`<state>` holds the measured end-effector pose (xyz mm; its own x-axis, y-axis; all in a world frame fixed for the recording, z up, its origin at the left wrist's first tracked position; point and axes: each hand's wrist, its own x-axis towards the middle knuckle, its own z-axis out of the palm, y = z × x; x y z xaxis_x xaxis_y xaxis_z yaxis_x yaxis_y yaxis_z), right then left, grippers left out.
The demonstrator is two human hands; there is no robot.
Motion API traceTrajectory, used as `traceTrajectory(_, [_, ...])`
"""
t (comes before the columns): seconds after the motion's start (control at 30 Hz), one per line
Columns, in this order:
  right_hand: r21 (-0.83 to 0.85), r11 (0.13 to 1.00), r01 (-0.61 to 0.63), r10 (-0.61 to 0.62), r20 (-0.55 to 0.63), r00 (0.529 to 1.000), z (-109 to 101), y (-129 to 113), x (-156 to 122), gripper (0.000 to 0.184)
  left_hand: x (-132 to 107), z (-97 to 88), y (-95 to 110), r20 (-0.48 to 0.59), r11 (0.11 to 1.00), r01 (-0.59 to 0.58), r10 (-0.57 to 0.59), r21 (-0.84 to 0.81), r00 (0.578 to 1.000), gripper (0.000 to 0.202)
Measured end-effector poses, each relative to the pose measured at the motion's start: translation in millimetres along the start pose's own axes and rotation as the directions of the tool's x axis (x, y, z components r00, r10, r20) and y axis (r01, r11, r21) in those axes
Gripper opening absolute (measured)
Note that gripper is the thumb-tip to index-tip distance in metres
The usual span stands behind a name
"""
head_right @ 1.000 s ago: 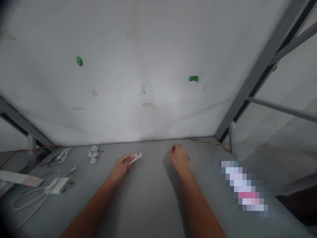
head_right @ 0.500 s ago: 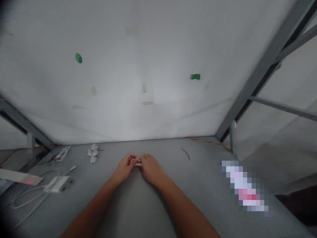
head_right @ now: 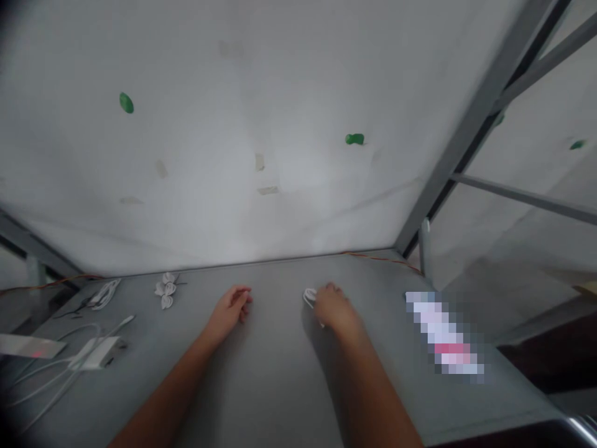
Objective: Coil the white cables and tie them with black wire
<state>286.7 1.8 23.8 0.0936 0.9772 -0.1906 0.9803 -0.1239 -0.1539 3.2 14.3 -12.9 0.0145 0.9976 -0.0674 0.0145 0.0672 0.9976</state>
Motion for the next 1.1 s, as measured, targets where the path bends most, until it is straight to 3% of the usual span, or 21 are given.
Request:
traceTrajectory(0.13, [0.001, 1.000, 0.029, -0.029, -0.002, 1.000, -18, 3, -10, 0.019, 0, 1.9, -1, 0.017, 1.000, 0.001, -0.001, 0.005, 1.000, 0.031])
traceTrajectory(0.23, [-0.019, 1.000, 0.011, -0.015, -0.227, 0.974, -30, 5, 0, 0.024, 0, -0.2, 1, 0.003, 1.000, -0.014, 0.014, 0.021, 1.000, 0.031])
traceTrajectory(0.33, [0.040, 0.994, -0.102, 0.109, -0.397, 0.911, -27, 3, 16, 0.029, 3, -18.1, 10, -0.143, 0.950, -0.148, 0.192, 0.274, 0.971, 0.022])
traceTrajectory(0.4, [0.089, 0.980, -0.181, 0.201, -0.410, 0.889, -18, 2, 24, 0.035, 7, -40.5, 19, -0.254, 0.790, -0.189, 0.399, 0.583, 0.881, 0.020])
traceTrajectory(0.43, [0.100, 0.972, -0.212, 0.234, -0.409, 0.882, -14, 1, 26, 0.039, 8, -53.5, 23, -0.306, 0.695, -0.126, 0.462, 0.708, 0.833, 0.023])
traceTrajectory(0.53, [0.102, 0.957, -0.271, 0.289, -0.398, 0.870, -4, -2, 25, 0.048, 12, -90.2, 26, -0.535, 0.524, 0.254, 0.498, 0.813, 0.682, 0.044])
traceTrajectory(0.6, [0.100, 0.965, -0.242, 0.262, -0.384, 0.886, -2, -9, 22, 0.046, 14, -105.9, 20, -0.611, 0.468, 0.405, 0.482, 0.785, 0.628, 0.053])
traceTrajectory(0.7, [0.082, 0.991, -0.109, 0.132, -0.374, 0.918, -4, -26, 16, 0.038, 17, -112.1, 7, -0.574, 0.359, 0.448, 0.508, 0.819, 0.643, 0.038])
traceTrajectory(0.8, [0.055, 0.998, 0.024, -0.002, -0.380, 0.925, -3, -45, 10, 0.034, 20, -103.7, 1, -0.488, 0.250, 0.421, 0.517, 0.872, 0.703, 0.031])
traceTrajectory(0.97, [0.070, 0.973, 0.218, -0.176, -0.380, 0.908, 5, -71, -1, 0.028, 24, -90.1, 11, -0.365, 0.249, 0.283, 0.407, 0.926, 0.837, 0.033])
traceTrajectory(1.03, [0.087, 0.956, 0.281, -0.227, -0.385, 0.894, 8, -79, -5, 0.026, 24, -90.5, 14, -0.346, 0.260, 0.250, 0.447, 0.933, 0.825, 0.036])
traceTrajectory(1.1, [0.099, 0.934, 0.343, -0.282, -0.385, 0.879, 10, -84, -8, 0.024, 23, -93.6, 13, -0.407, 0.261, 0.315, 0.511, 0.913, 0.757, 0.040])
